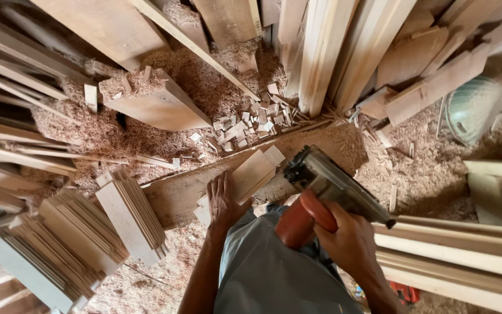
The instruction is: The person uses a circular saw to cut small wooden planks into shorter pieces. They repeatedly position the planks, cut them, and stack the resulting pieces on the floor.
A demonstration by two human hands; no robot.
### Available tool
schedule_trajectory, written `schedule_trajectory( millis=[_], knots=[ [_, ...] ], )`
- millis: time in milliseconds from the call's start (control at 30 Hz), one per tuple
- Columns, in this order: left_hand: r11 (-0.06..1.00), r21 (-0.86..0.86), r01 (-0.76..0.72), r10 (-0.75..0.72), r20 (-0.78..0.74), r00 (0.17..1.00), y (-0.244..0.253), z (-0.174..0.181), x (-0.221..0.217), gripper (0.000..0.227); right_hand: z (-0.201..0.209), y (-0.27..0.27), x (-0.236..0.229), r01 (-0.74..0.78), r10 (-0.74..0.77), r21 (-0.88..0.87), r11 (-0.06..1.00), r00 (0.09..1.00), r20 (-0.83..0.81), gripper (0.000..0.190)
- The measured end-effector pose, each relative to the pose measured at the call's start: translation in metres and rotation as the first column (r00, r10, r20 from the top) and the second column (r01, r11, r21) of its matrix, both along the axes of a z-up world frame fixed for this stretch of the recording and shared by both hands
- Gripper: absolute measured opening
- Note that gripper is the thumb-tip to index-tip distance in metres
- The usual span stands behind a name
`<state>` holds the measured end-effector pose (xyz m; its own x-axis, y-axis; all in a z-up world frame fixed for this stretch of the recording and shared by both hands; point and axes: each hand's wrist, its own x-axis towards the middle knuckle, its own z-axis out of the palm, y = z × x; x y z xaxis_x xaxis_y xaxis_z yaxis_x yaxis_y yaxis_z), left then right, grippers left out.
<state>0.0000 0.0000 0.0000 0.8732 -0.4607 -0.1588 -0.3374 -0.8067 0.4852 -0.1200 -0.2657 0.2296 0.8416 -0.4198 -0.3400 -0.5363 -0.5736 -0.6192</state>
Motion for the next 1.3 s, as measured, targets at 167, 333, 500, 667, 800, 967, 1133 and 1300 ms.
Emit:
schedule_trajectory(
  millis=[167,333,500,667,800,967,1133,1300],
  knots=[
    [0.987,-0.078,-0.143,0.158,0.241,0.958,-0.007,-0.014,-0.022,0.072,-0.008,0.043,0.008,0.047,-0.048,0.034,0.998,0.998,0.047,0.043],
    [0.983,-0.125,-0.137,0.175,0.393,0.903,-0.013,-0.017,-0.007,0.065,-0.015,0.08,0.023,-0.019,0.008,0.136,0.99,0.997,0.082,0.046],
    [0.903,-0.43,-0.023,-0.013,-0.082,0.997,-0.018,0.019,-0.031,0.066,-0.023,0.098,0.034,-0.073,0.061,0.202,0.977,0.996,0.065,0.05],
    [0.879,-0.457,-0.135,0.045,-0.202,0.978,-0.013,0.039,-0.013,0.067,-0.026,0.107,0.044,-0.097,0.081,0.265,0.959,0.994,0.071,0.048],
    [0.89,-0.424,-0.169,0.053,-0.271,0.961,-0.001,0.051,-0.016,0.067,-0.022,0.111,0.048,-0.11,0.125,0.328,0.938,0.992,-0.028,0.047],
    [0.899,-0.396,-0.187,0.054,-0.324,0.944,0.007,0.055,-0.016,0.069,-0.019,0.114,0.055,-0.088,0.118,0.4,0.912,0.992,-0.049,0.048],
    [0.901,-0.385,-0.2,0.046,-0.374,0.926,0.009,0.058,-0.013,0.07,-0.018,0.115,0.059,-0.08,0.109,0.423,0.903,0.993,-0.045,0.047],
    [0.902,-0.373,-0.219,0.052,-0.41,0.911,0.008,0.058,-0.017,0.071,-0.017,0.117,0.06,-0.078,0.094,0.409,0.909,0.995,-0.019,0.054]
  ],
)
